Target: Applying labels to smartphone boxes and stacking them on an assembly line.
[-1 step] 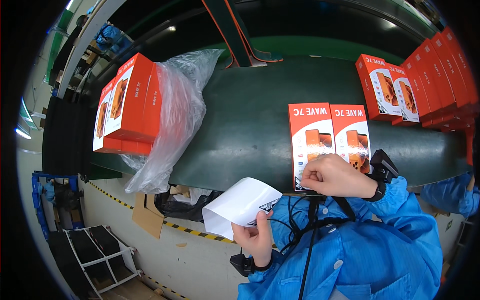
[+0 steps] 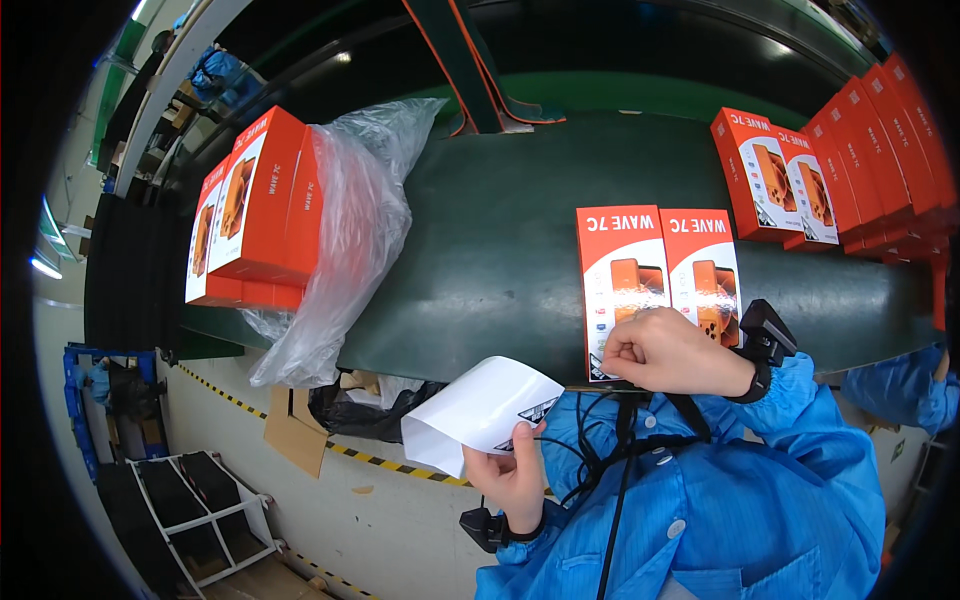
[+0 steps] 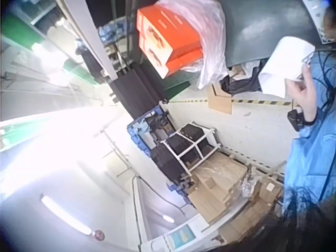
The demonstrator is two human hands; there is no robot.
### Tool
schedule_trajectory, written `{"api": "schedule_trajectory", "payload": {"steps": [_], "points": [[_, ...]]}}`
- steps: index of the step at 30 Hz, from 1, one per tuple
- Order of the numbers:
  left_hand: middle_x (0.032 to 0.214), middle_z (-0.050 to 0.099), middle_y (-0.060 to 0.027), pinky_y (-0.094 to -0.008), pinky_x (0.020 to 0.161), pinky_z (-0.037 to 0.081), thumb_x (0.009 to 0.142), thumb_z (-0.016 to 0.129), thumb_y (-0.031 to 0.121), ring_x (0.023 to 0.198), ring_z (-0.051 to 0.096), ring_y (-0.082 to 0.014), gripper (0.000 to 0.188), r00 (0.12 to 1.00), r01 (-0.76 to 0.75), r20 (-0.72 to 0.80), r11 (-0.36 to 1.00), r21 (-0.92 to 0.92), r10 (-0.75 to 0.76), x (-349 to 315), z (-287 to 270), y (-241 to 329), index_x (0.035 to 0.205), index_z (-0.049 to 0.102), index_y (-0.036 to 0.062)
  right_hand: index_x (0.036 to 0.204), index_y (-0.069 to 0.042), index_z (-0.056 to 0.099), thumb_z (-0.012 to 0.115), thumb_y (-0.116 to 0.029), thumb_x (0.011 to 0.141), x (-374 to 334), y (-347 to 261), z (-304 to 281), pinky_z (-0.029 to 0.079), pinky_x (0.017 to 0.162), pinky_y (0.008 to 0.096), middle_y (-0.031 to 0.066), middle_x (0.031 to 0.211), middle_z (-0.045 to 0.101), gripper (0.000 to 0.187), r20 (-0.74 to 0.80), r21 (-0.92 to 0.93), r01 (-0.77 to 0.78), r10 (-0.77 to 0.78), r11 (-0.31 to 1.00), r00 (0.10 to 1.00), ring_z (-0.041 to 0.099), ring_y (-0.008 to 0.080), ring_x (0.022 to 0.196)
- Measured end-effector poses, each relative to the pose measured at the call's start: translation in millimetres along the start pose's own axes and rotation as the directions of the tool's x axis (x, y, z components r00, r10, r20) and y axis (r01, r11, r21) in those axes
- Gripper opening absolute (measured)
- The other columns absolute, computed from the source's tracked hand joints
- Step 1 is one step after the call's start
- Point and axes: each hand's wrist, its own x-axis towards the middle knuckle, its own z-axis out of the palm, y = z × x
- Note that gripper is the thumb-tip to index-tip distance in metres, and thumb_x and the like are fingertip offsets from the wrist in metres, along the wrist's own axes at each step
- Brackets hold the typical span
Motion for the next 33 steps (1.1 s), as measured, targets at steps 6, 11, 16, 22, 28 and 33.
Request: {"api": "schedule_trajectory", "payload": {"steps": [6, 11, 16, 22, 28, 33], "points": [[0.108, 0.055, -0.0195, -0.0321, 0.066, 0.058, 0.086, 0.055, 0.001, 0.091, 0.062, -0.0246, 0.037, 1.000, -0.019, -0.001, 1.000, 0.000, 0.019, -1.1, 0.9, -0.2, 0.118, 0.039, -0.0063, 0.078, 0.000, 0.054, 0.068, -0.013, 0.074, -3.5, 5.6, 4.5, 0.044, 0.057, 0.0328, 0.0134, 0.075, 0.056, 0.020, -0.122, -0.111, 0.044, -0.058, 0.993, 0.991, 0.057, 0.0247, 0.062], [0.115, 0.052, -0.0254, -0.0416, 0.083, 0.053, 0.089, 0.042, 0.015, 0.100, 0.059, -0.0339, 0.045, 0.995, 0.017, -0.089, 0.932, -0.362, -0.053, 1.6, 4.8, -21.0, 0.125, 0.036, -0.0105, 0.084, -0.004, 0.043, 0.071, -0.003, 0.068, -36.5, 20.4, -4.1, 0.043, 0.074, 0.0308, 0.0077, 0.085, 0.051, 0.032, -0.319, 0.124, 0.136, -0.090, 0.983, 0.943, 0.054, 0.0205, 0.086], [0.133, 0.041, -0.0234, -0.0433, 0.109, 0.026, 0.094, 0.028, 0.022, 0.125, 0.040, -0.0327, 0.047, 0.930, 0.334, 0.302, 0.825, -0.457, -0.209, 23.4, 42.5, -33.7, 0.129, 0.035, -0.0102, 0.115, -0.001, 0.042, 0.067, -0.006, 0.072, -98.3, 53.7, -5.9, 0.039, 0.091, 0.0339, 0.0163, 0.119, 0.042, 0.050, -0.706, 0.034, -0.058, 0.065, 0.998, 0.705, 0.045, 0.0284, 0.109], [0.125, 0.050, -0.0142, -0.0367, 0.104, 0.028, 0.096, 0.033, 0.020, 0.119, 0.044, -0.0229, 0.039, 0.860, 0.509, 0.239, 0.790, -0.342, -0.451, 8.9, 73.4, -75.5, 0.123, 0.043, -0.0061, 0.137, 0.000, 0.026, 0.064, -0.008, 0.076, -113.1, 59.4, 18.6, 0.024, 0.106, 0.0401, 0.0244, 0.139, 0.028, 0.072, -0.670, 0.085, -0.095, 0.128, 0.992, 0.731, 0.028, 0.0374, 0.130], [0.124, 0.052, -0.0160, -0.0371, 0.103, 0.030, 0.096, 0.033, 0.021, 0.118, 0.047, -0.0245, 0.041, 0.876, 0.112, 0.479, 0.989, -0.097, -0.052, 23.8, 121.5, -7.6, 0.123, 0.043, -0.0071, 0.131, -0.001, 0.036, 0.064, -0.006, 0.075, -122.8, 59.0, -50.6, 0.027, 0.104, 0.0395, 0.0211, 0.138, 0.032, 0.063, -0.856, 0.107, 0.290, -0.060, 0.951, 0.514, 0.031, 0.0347, 0.130], [0.106, 0.056, -0.0075, -0.0281, 0.092, 0.035, 0.100, 0.034, 0.028, 0.096, 0.048, -0.0149, 0.041, 0.583, 0.209, 0.812, 0.964, -0.164, 0.012, 32.9, 254.4, 12.4, 0.118, 0.049, -0.0063, 0.109, 0.001, 0.054, 0.060, -0.003, 0.078, -150.4, 83.2, -149.5, 0.034, 0.099, 0.0375, 0.0197, 0.115, 0.054, 0.032, -0.947, -0.195, -0.183, -0.136, 0.964, 0.291, 0.049, 0.0330, 0.115]]}}
